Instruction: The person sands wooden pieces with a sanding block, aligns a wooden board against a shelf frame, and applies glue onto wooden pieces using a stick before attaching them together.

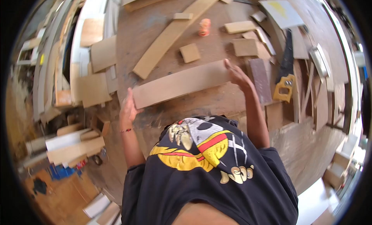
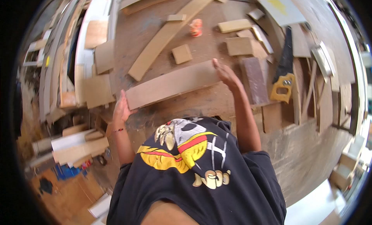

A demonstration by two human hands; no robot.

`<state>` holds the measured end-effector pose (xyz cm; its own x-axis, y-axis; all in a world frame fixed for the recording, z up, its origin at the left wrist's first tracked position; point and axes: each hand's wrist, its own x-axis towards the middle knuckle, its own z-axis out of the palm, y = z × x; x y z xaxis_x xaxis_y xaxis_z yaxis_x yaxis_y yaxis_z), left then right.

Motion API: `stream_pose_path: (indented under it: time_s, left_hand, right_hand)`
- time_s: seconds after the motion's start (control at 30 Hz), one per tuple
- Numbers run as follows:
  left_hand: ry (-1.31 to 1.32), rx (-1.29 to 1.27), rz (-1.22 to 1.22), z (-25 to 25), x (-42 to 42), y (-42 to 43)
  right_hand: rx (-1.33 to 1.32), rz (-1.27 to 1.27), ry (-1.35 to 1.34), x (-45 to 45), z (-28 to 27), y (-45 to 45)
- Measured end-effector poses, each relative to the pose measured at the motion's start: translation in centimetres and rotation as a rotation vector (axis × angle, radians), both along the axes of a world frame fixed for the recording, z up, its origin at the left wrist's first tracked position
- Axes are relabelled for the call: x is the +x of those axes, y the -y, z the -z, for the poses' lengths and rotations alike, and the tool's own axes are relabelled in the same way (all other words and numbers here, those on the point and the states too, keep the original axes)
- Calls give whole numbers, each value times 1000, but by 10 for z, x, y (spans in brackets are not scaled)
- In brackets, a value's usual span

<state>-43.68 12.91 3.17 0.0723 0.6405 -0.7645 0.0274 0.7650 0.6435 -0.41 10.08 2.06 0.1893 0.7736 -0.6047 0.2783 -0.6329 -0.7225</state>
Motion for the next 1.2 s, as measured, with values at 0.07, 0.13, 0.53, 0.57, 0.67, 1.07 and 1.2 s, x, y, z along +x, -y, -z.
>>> stream_pose_path:
  time_s: [0.07,0.13,0.53,0.57,0.67,1.07,1.2]
  left_hand:
    - [34,38,-1,-6,6,3]
    - [69,7,37,-2,1,0]
    - [96,21,7,-25,14,-1]
    - [101,19,12,-22,13,-2]
    - [103,-26,33,-11,10,-5]
    - [154,-43,6,-24,14,-5]
    - [177,-35,2,-27,14,-7]
  right_hand:
    - [-37,36,4,-4,-4,-1]
    - [-7,44,-22,-8,-10,-2]
    - [-52,59,-19,-8,-15,-4]
    - [-53,64,-15,-8,-15,-4]
    - [-99,65,-65,-3,-12,-5]
    - [-88,60,-242,-1,-13,-4]
    - [-117,76,-255,4,-5,-6]
